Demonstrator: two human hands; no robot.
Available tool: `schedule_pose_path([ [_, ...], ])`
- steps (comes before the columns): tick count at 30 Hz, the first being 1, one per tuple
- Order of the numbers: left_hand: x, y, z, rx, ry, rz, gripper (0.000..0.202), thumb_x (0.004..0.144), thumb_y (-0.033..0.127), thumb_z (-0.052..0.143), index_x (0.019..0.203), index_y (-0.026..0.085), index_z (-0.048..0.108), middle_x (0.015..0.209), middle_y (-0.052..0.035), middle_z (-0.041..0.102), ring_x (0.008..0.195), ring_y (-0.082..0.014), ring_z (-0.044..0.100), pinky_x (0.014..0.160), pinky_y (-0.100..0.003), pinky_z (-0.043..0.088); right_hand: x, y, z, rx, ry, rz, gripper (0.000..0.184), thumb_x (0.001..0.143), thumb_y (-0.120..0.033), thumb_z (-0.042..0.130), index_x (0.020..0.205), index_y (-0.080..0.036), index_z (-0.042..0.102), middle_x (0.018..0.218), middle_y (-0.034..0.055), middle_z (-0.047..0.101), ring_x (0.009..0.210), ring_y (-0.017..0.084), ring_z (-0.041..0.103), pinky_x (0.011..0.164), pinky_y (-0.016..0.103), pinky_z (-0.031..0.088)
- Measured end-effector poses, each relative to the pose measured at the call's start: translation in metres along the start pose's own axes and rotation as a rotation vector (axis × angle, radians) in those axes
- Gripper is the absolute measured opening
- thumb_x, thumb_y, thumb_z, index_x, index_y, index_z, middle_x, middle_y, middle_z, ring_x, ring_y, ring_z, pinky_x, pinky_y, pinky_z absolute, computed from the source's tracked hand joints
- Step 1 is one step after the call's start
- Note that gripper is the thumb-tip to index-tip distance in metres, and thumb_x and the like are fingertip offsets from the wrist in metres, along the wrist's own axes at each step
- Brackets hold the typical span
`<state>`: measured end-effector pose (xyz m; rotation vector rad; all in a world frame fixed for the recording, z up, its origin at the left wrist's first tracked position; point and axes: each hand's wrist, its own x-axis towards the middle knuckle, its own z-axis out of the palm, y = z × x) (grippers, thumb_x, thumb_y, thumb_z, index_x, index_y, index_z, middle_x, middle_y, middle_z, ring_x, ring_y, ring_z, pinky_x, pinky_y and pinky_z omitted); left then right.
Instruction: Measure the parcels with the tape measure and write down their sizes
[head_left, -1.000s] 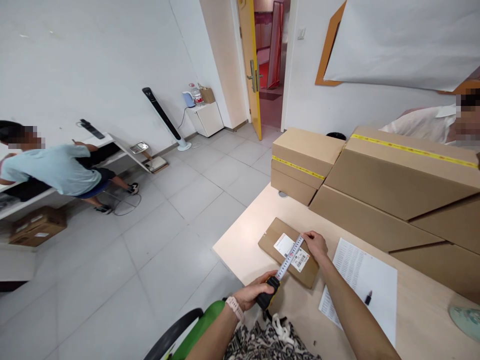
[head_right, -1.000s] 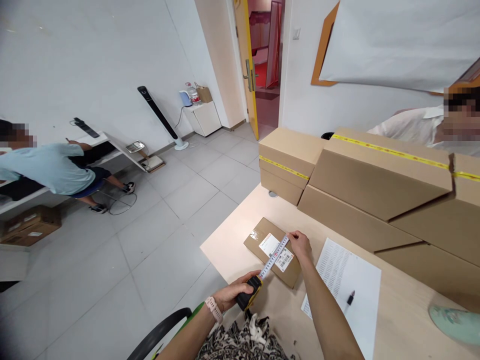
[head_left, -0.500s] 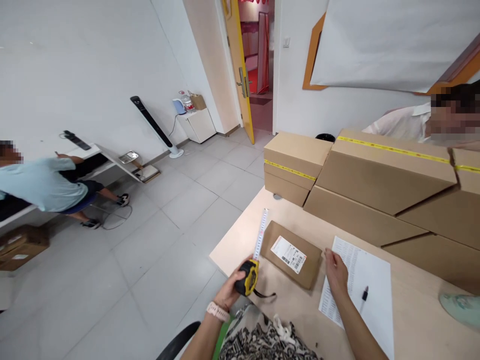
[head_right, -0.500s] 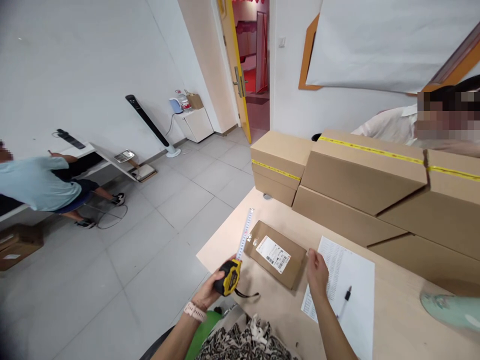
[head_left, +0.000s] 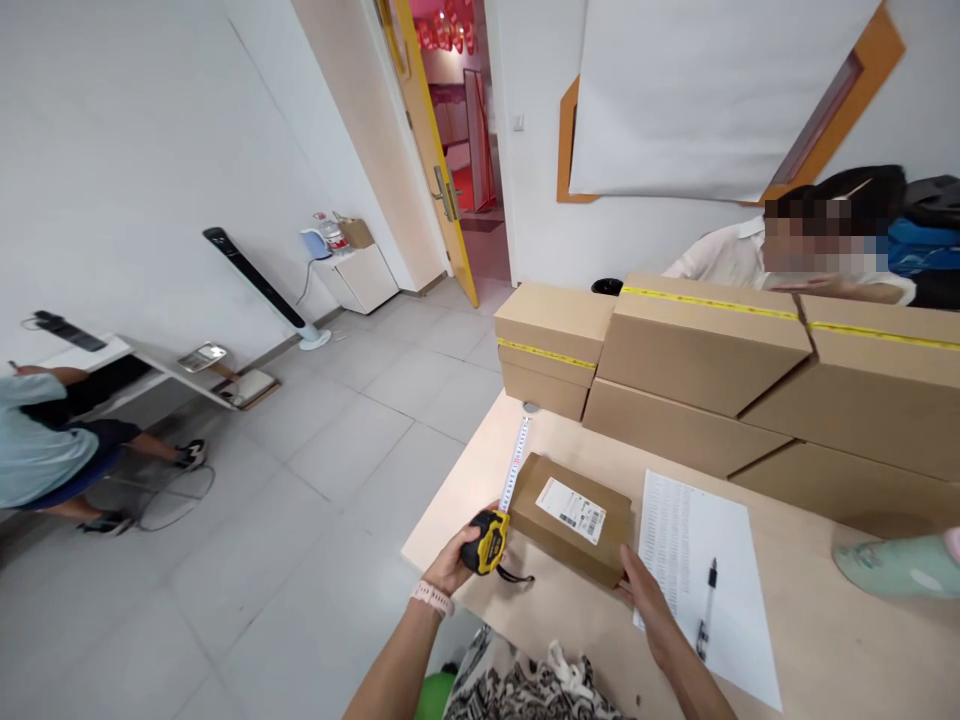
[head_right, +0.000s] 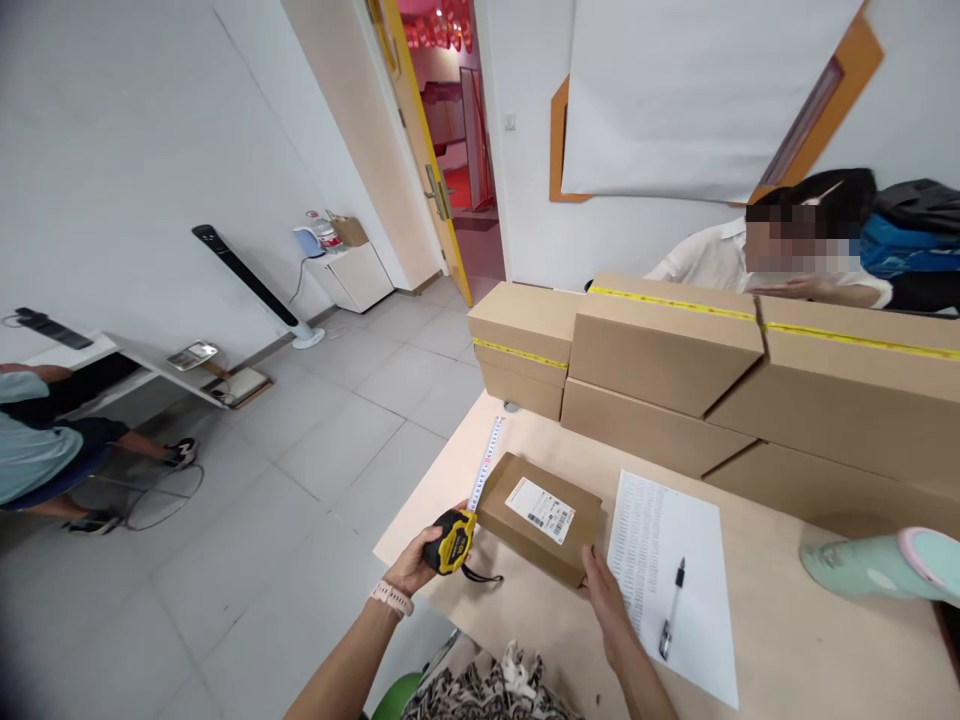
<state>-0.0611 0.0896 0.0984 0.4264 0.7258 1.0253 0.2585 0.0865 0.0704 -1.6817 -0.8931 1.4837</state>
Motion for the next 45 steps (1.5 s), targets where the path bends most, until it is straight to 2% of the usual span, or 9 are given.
schedule_pose_path([
  [6, 0.006, 0.030, 0.032, 0.015, -0.026, -0.005, 0.062, 0.072, 0.030, 0.062, 0.131, 0.022, 0.046, 0.129, -0.0101, 0.053, 0.096, -0.0247, 0.059, 0.087, -0.045, 0.045, 0.006, -0.037, -0.017, -0.278, -0.055, -0.128, 0.053, 0.067, -0.058, 0.063, 0.107, -0.023, 0.064, 0.101, 0.0074, 0.072, 0.096, 0.029, 0.066, 0.079, 0.036, 0.051],
  [10, 0.017, 0.039, 0.052, 0.045, 0.017, -0.027, 0.054, 0.077, 0.030, 0.057, 0.129, 0.021, 0.049, 0.123, -0.0105, 0.056, 0.088, -0.0221, 0.060, 0.083, -0.045, 0.046, 0.021, -0.048, -0.015, -0.491, 0.089, -0.115, 0.047, 0.067, -0.060, 0.059, 0.096, -0.023, 0.064, 0.084, 0.0059, 0.073, 0.076, 0.026, 0.068, 0.070, 0.035, 0.050],
  [15, 0.005, 0.041, 0.088, 0.088, 0.099, -0.017, 0.055, 0.075, 0.027, 0.059, 0.129, 0.025, 0.049, 0.115, -0.0067, 0.057, 0.084, -0.0193, 0.058, 0.079, -0.041, 0.048, 0.043, -0.054, -0.014, -0.545, 0.196, -0.131, 0.049, 0.071, -0.066, 0.050, 0.083, -0.021, 0.066, 0.083, 0.0095, 0.070, 0.079, 0.027, 0.065, 0.071, 0.037, 0.047],
  [18, -0.012, 0.032, 0.111, 0.107, 0.143, -0.062, 0.055, 0.071, 0.027, 0.062, 0.125, 0.024, 0.052, 0.109, -0.0069, 0.058, 0.082, -0.0202, 0.057, 0.074, -0.041, 0.049, 0.051, -0.057, -0.015, -0.548, 0.229, -0.175, 0.053, 0.072, -0.066, 0.050, 0.090, -0.019, 0.067, 0.087, 0.0112, 0.070, 0.079, 0.028, 0.064, 0.071, 0.039, 0.047],
  [22, -0.029, 0.003, 0.135, 0.104, 0.196, -0.150, 0.057, 0.067, 0.033, 0.063, 0.122, 0.024, 0.054, 0.107, -0.0082, 0.057, 0.082, -0.0219, 0.056, 0.068, -0.039, 0.050, 0.057, -0.072, -0.015, -0.495, 0.274, -0.360, 0.062, 0.084, -0.060, 0.033, 0.118, -0.015, 0.059, 0.120, 0.0148, 0.061, 0.110, 0.028, 0.054, 0.090, 0.041, 0.043],
  [25, -0.031, -0.017, 0.144, 0.101, 0.230, -0.182, 0.061, 0.065, 0.033, 0.063, 0.125, 0.024, 0.052, 0.099, -0.0071, 0.058, 0.077, -0.0202, 0.056, 0.066, -0.037, 0.049, 0.066, -0.094, -0.007, -0.450, 0.202, -0.539, 0.055, 0.088, -0.053, 0.031, 0.121, -0.018, 0.058, 0.126, 0.0105, 0.059, 0.120, 0.024, 0.047, 0.101, 0.038, 0.035],
  [28, -0.030, -0.030, 0.148, 0.112, 0.270, -0.188, 0.067, 0.063, 0.032, 0.064, 0.128, 0.024, 0.048, 0.096, -0.0056, 0.058, 0.071, -0.0174, 0.054, 0.063, -0.034, 0.047, 0.082, -0.115, 0.006, -0.428, 0.093, -0.643, 0.049, 0.089, -0.050, 0.036, 0.118, -0.021, 0.062, 0.123, 0.0092, 0.062, 0.118, 0.024, 0.050, 0.101, 0.040, 0.037],
  [35, -0.035, -0.049, 0.155, 0.119, 0.327, -0.166, 0.065, 0.065, 0.027, 0.063, 0.128, 0.024, 0.047, 0.097, -0.0024, 0.057, 0.068, -0.0116, 0.050, 0.061, -0.026, 0.042, 0.112, -0.123, 0.037, -0.423, -0.092, -0.662, 0.037, 0.085, -0.043, 0.047, 0.098, -0.020, 0.073, 0.107, 0.0099, 0.070, 0.098, 0.024, 0.064, 0.085, 0.036, 0.048],
  [45, -0.048, -0.067, 0.162, 0.062, 0.338, -0.158, 0.064, 0.065, 0.025, 0.059, 0.128, 0.020, 0.047, 0.094, -0.0029, 0.058, 0.068, -0.0137, 0.054, 0.062, -0.028, 0.043, 0.116, -0.116, 0.040, -0.487, -0.178, -0.569, 0.026, 0.075, -0.037, 0.054, 0.079, -0.021, 0.075, 0.087, 0.0069, 0.075, 0.080, 0.024, 0.067, 0.075, 0.034, 0.048],
])
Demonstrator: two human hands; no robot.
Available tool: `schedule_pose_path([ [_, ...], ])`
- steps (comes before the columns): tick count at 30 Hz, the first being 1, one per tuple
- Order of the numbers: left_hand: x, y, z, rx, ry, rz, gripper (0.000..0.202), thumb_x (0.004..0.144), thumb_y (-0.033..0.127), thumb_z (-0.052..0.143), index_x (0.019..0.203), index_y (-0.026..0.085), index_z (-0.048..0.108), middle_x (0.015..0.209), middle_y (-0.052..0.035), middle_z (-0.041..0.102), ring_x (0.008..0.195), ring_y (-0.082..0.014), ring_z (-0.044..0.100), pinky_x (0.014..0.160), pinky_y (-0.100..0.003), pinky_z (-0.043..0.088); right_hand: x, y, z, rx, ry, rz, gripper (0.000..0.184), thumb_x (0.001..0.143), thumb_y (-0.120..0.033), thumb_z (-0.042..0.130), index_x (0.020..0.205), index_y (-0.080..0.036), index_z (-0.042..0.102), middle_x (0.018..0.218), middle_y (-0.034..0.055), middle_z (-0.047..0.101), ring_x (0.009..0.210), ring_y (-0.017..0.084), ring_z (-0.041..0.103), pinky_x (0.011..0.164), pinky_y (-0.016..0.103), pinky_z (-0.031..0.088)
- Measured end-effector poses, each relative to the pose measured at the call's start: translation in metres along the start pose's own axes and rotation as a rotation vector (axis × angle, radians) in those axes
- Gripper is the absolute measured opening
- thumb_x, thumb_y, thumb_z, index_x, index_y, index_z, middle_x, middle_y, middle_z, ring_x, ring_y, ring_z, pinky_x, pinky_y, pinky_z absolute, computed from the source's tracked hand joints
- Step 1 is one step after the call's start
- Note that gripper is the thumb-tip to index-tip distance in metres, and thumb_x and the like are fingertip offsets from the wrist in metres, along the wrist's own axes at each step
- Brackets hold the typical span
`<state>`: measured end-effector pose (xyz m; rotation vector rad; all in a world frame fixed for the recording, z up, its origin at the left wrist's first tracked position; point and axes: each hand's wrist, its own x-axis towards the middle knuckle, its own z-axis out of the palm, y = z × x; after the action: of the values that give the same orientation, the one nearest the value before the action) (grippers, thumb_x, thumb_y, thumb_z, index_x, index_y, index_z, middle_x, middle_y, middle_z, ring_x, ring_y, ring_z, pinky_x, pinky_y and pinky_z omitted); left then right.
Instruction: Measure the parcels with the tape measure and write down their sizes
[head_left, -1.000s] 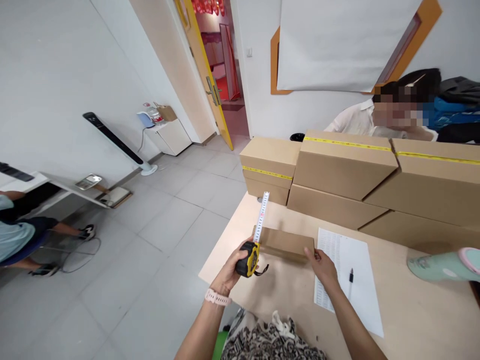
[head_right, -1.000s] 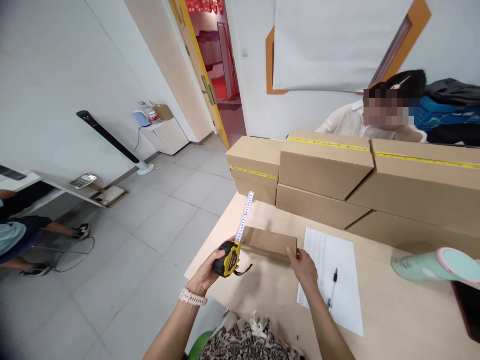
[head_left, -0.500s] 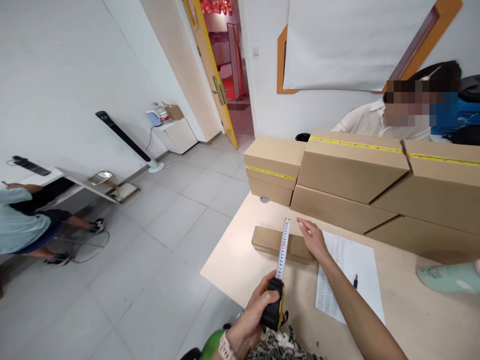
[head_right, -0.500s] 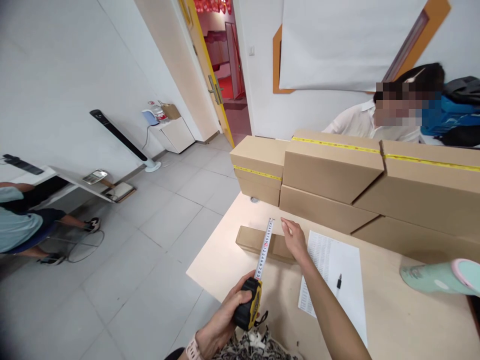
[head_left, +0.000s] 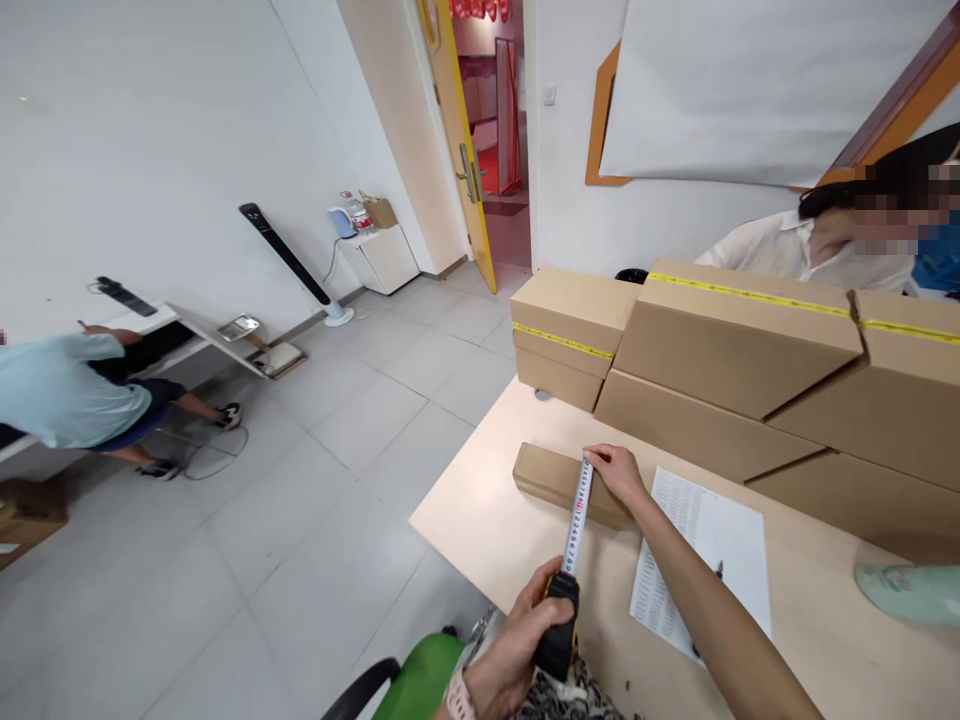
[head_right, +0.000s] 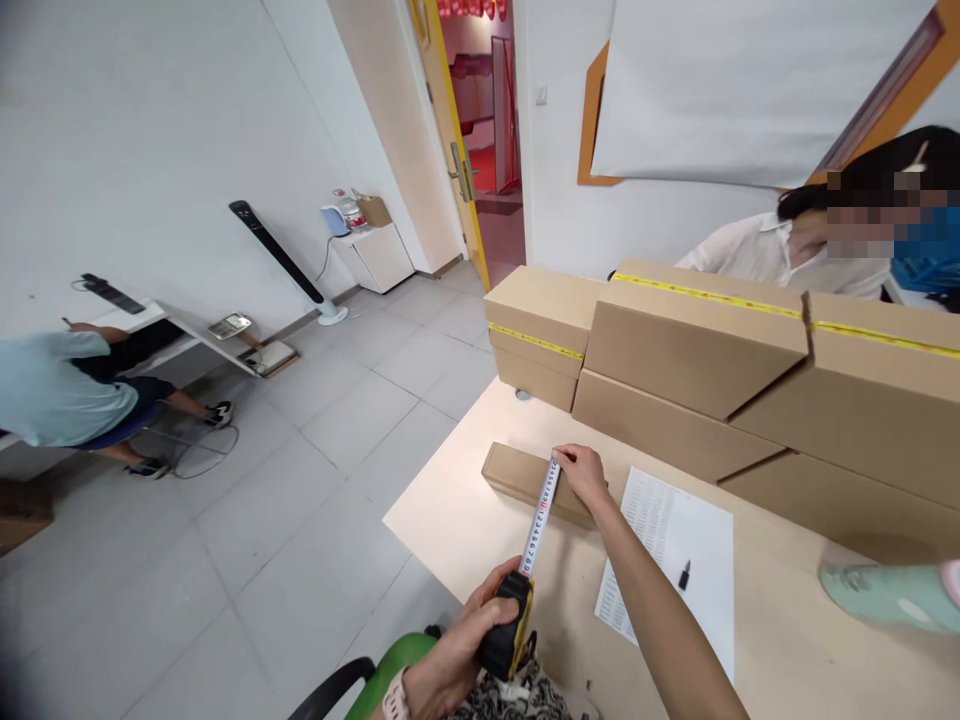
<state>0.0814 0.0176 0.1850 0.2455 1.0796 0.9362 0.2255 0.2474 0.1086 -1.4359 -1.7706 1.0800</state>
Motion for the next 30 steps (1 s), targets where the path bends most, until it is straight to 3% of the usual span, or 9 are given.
schedule_pose_path([
  [6, 0.001, -0.005, -0.007, 0.005, 0.017, 0.007, 0.066, 0.064, 0.026, 0.061, 0.128, 0.020, 0.047, 0.100, -0.0044, 0.058, 0.074, -0.0145, 0.053, 0.063, -0.027, 0.042, -0.001, -0.005, 0.000, -0.037, -0.036, 0.031, 0.024, 0.074, -0.037, 0.055, 0.071, -0.022, 0.073, 0.080, 0.0052, 0.075, 0.074, 0.024, 0.067, 0.070, 0.032, 0.046],
  [16, -0.002, -0.003, -0.009, 0.049, 0.018, 0.006, 0.066, 0.062, 0.022, 0.061, 0.127, 0.020, 0.048, 0.100, -0.0028, 0.058, 0.082, -0.0150, 0.050, 0.068, -0.025, 0.040, -0.001, 0.004, 0.001, -0.056, -0.054, 0.041, 0.025, 0.076, -0.040, 0.054, 0.073, -0.023, 0.073, 0.083, 0.0036, 0.075, 0.078, 0.023, 0.066, 0.072, 0.031, 0.047],
  [30, 0.000, -0.009, -0.016, 0.024, -0.002, -0.019, 0.067, 0.060, 0.025, 0.061, 0.126, 0.020, 0.047, 0.098, -0.0027, 0.056, 0.076, -0.0142, 0.052, 0.064, -0.026, 0.039, -0.001, 0.002, -0.001, -0.050, -0.096, 0.047, 0.023, 0.073, -0.041, 0.060, 0.079, -0.025, 0.075, 0.080, 0.0027, 0.075, 0.077, 0.023, 0.067, 0.072, 0.031, 0.048],
])
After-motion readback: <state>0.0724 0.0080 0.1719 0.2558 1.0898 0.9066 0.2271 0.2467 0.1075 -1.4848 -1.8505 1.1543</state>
